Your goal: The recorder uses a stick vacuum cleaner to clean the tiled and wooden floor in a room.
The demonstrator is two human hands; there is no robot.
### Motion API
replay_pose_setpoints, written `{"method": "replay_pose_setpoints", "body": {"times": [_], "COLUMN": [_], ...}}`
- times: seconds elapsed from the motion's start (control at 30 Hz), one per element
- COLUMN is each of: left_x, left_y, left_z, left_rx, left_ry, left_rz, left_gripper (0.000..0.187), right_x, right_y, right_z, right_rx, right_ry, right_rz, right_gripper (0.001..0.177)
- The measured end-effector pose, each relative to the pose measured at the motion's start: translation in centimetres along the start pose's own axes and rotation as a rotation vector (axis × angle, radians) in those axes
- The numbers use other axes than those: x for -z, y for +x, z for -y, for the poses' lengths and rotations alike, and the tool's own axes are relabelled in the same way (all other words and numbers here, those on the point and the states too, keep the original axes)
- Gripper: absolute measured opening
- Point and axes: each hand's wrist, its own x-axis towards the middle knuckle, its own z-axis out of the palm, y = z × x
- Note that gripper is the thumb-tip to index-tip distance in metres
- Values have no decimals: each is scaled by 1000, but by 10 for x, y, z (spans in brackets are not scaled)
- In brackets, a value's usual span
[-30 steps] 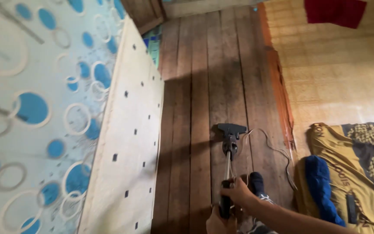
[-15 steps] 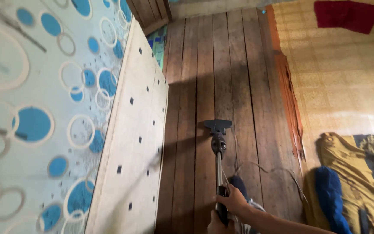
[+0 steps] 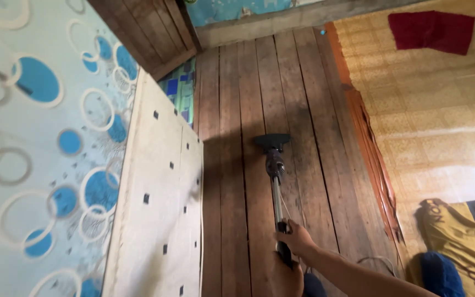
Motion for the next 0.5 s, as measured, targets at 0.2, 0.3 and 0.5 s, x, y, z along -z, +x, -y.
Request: {"method": "replay_pose_setpoints", "body": {"times": [0.2, 0.3, 0.5], "left_x": [56, 76, 95], "left_y": [14, 21, 42], "left_z": [-99, -120, -90], "left_rx": [-78, -102, -267], "left_ry": [-11, -236, -113], "left_rz": [25, 57, -132], "left_gripper": [36, 36, 32], "right_x": [21, 27, 3], "right_y": [62, 53, 35], "right_z": [32, 55, 49], "right_rx": [106, 150, 143], "right_ry": [58, 2, 85], "right_rz": [-114, -203, -38], "right_gripper": [72, 64, 53]}}
